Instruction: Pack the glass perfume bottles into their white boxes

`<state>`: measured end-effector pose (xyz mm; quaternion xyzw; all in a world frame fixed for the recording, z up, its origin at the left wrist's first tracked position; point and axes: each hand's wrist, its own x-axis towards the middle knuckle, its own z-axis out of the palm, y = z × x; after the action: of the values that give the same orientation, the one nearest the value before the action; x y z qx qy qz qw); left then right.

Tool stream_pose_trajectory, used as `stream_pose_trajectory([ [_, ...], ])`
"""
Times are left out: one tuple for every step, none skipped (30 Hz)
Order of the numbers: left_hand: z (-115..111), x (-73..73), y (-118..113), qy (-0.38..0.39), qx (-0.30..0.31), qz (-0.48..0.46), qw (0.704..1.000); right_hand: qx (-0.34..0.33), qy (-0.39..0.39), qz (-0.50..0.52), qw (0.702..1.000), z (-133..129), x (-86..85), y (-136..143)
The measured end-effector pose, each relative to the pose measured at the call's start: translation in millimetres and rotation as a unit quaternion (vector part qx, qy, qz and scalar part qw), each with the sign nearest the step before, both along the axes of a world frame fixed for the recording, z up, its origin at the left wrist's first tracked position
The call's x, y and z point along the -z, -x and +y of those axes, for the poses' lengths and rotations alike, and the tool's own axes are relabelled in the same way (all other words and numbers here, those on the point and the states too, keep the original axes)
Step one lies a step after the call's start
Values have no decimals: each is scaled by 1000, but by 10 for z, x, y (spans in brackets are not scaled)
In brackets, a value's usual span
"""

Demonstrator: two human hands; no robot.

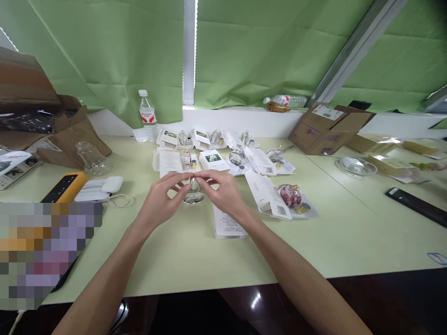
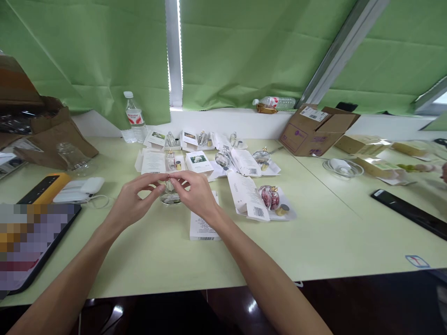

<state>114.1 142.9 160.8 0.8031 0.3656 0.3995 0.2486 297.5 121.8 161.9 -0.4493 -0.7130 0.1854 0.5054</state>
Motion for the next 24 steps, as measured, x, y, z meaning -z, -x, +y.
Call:
stream_pose_trajectory([
  [0,-1,0,-2,-1,1,1000,-1,-1,0,1000,1,-4,0],
  [0,0,1,-4,-3,3,1000,-2,-2,0,1000,2,-7,0],
  [2,1,2,-6,-4,4,1000,-3,-4,0,1000,2,-9,0],
  [4,4,2,-7,-4,4,1000,-4,-4,-1,1000,1,-11,-1],
  [6,7,2,-8,-4,3,1000,-3,-4,-3,1000,0,-12,-1],
  [8,10,1,-9,-3,2,1000,-3,-3,-5,1000,-2,-12,-2],
  [9,12,0,-9,-2,1,1000,-2,-1,-9,1000,-4,-12,-3],
  [10,13,-1,-8,-1,0,1000,-2,1,-12,1000,-6,-12,-3],
  [10,13,-2,-8,-1,-1,1000,-2,2,-13,1000,-7,-11,-5],
  [9,12,-2,-7,-2,-2,1000,-2,2,-14,1000,-8,-10,-6],
  [9,11,-3,-6,-3,-2,1000,-2,2,-14,1000,-7,-8,-7],
  [9,10,-2,-6,-4,-2,1000,-2,2,-13,1000,-5,-5,-8],
  [9,10,0,-5,-4,-2,1000,-3,1,-13,1000,-3,-2,-10],
  [10,10,1,-3,-5,-1,1000,-3,1,-13,1000,0,1,-11],
  [11,12,4,-2,-5,1,1000,-4,1,-13,1000,3,4,-12],
  [13,15,6,0,-6,3,1000,-5,2,-14,1000,5,7,-13],
  [15,19,8,1,-6,4,1000,-5,3,-15,1000,7,9,-12],
  [18,24,10,2,-8,6,1000,-5,4,-14,1000,9,10,-12],
  [20,29,11,3,-8,7,1000,-5,5,-14,1000,10,11,-10],
  [23,33,12,3,-8,8,1000,-5,5,-12,1000,10,11,-8],
  [24,37,12,2,-9,9,1000,-5,6,-11,1000,10,11,-6],
  [26,40,12,3,-8,9,1000,-5,7,-11,1000,11,10,-4],
  [27,41,12,3,-7,8,1000,-4,9,-11,1000,11,9,-3],
  [27,42,12,4,-6,7,1000,-5,10,-11,1000,11,8,-2],
])
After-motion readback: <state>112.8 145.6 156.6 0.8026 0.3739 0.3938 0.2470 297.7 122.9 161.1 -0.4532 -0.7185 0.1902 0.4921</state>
